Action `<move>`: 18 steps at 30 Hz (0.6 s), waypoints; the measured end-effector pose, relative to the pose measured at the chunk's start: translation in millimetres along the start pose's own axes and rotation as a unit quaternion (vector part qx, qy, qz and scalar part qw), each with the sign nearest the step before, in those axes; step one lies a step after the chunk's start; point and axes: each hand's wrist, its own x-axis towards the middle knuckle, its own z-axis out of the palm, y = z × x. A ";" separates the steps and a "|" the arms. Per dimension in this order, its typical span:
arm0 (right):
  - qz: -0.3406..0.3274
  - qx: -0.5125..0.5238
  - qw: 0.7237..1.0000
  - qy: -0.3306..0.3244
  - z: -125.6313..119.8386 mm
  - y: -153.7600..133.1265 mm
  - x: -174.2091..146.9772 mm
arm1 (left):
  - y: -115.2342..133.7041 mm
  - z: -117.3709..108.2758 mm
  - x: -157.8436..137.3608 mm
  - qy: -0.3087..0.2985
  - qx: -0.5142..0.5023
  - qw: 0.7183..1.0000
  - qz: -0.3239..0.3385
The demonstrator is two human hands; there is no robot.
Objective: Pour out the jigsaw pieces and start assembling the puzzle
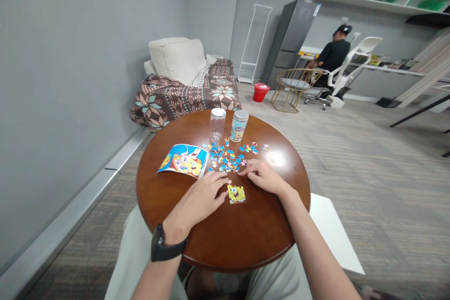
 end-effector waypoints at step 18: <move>0.019 -0.041 0.998 0.036 3.9 1.6 1.0 | 2.4 1.0 -1.0 -0.015 0.025 0.999 0.027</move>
